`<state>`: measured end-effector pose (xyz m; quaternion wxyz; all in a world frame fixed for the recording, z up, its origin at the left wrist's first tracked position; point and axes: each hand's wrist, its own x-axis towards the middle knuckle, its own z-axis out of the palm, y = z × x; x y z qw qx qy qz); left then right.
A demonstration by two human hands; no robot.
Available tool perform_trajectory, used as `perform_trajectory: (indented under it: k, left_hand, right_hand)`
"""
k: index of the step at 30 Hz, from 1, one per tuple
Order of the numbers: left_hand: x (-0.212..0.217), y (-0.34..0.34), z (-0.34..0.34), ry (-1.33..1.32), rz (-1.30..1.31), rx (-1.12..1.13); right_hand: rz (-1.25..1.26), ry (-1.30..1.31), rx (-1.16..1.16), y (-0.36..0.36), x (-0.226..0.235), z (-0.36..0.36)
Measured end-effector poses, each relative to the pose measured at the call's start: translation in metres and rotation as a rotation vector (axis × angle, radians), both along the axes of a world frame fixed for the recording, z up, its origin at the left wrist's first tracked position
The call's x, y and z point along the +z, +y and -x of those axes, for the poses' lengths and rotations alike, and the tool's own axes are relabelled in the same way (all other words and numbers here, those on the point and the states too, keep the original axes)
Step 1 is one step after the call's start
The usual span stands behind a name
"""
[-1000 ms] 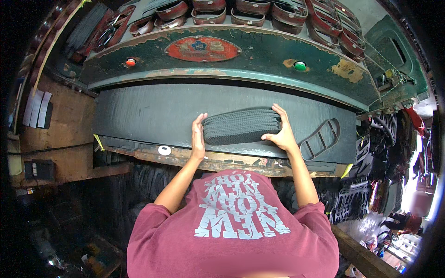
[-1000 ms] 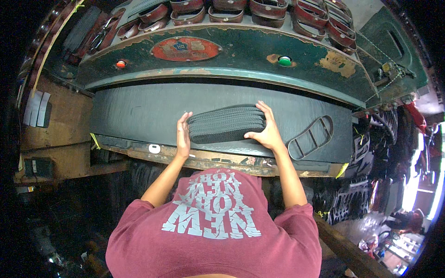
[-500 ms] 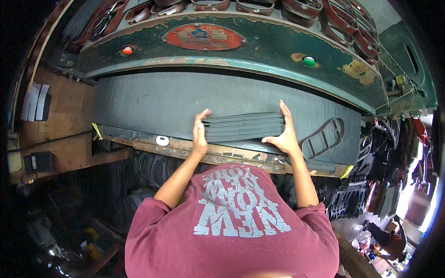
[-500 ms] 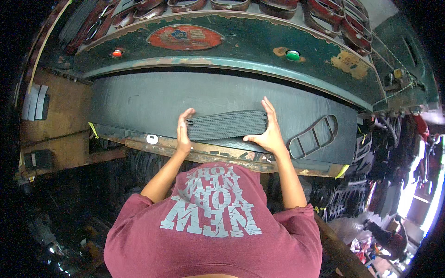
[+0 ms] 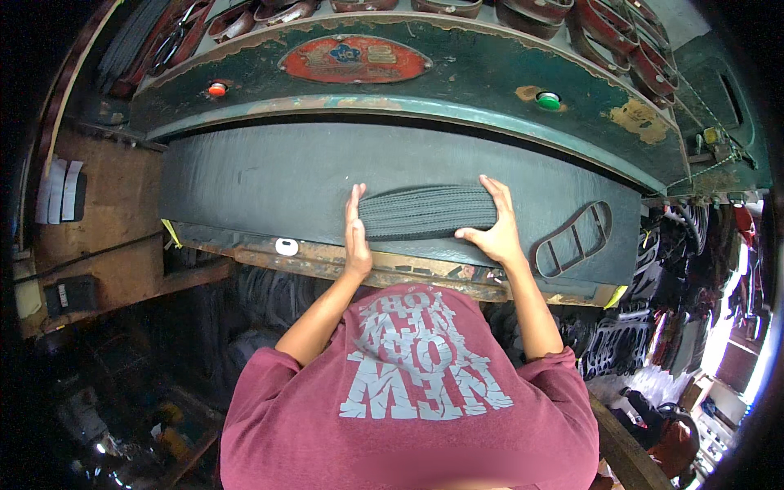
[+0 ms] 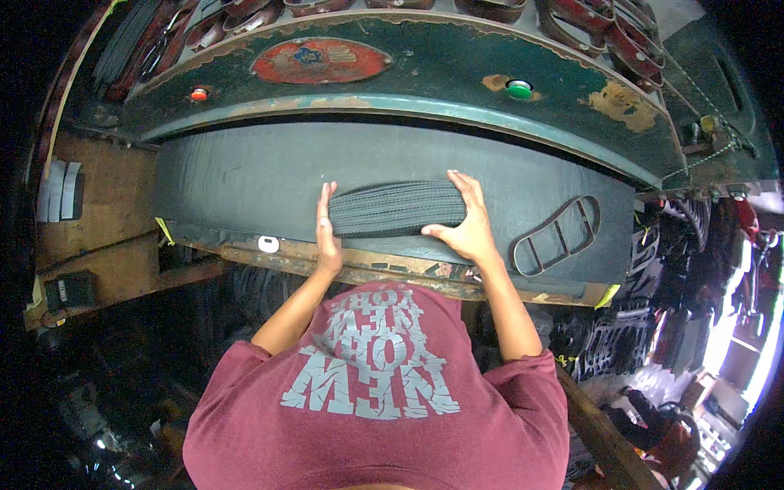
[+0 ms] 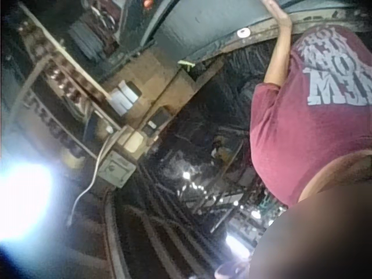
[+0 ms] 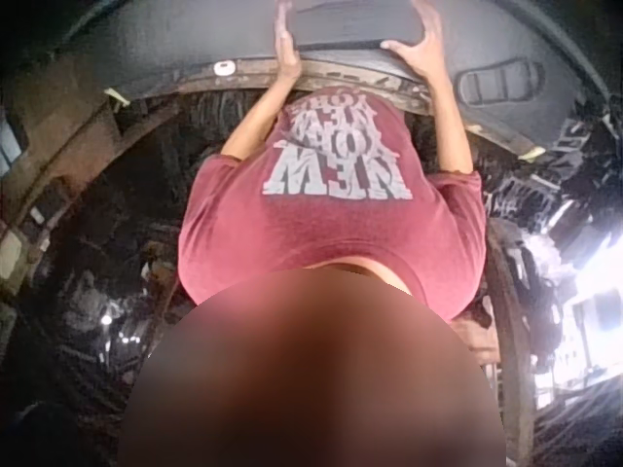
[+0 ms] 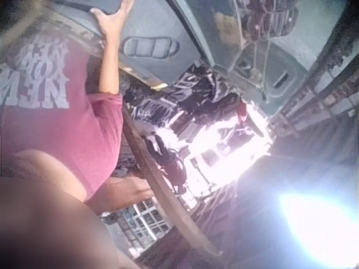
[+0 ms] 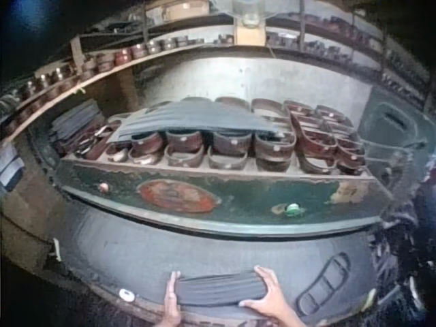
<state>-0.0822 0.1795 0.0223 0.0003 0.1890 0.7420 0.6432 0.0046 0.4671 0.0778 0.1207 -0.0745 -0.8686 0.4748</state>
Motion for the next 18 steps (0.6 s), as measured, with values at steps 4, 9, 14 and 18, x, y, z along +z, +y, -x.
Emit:
perform_trajectory:
  k: [4, 9, 14, 18]
  left_hand:
    - [0.001, -0.015, 0.005, 0.147, 0.194, -0.168]
    - [0.004, -0.035, 0.035, 0.370, 0.460, -0.358]
    - [0.023, -0.034, 0.040, 0.270, 0.513, -0.410]
    - [0.036, -0.046, 0.011, -0.145, 0.518, -0.335]
  right_hand:
    - [-0.046, 0.053, -0.001, 0.000, -0.006, 0.003]
    - [-0.072, 0.121, 0.127, 0.017, -0.015, 0.002]
    - [-0.064, 0.142, 0.161, 0.022, -0.016, 0.007]
    - [0.100, 0.038, 0.058, 0.012, 0.014, 0.033]
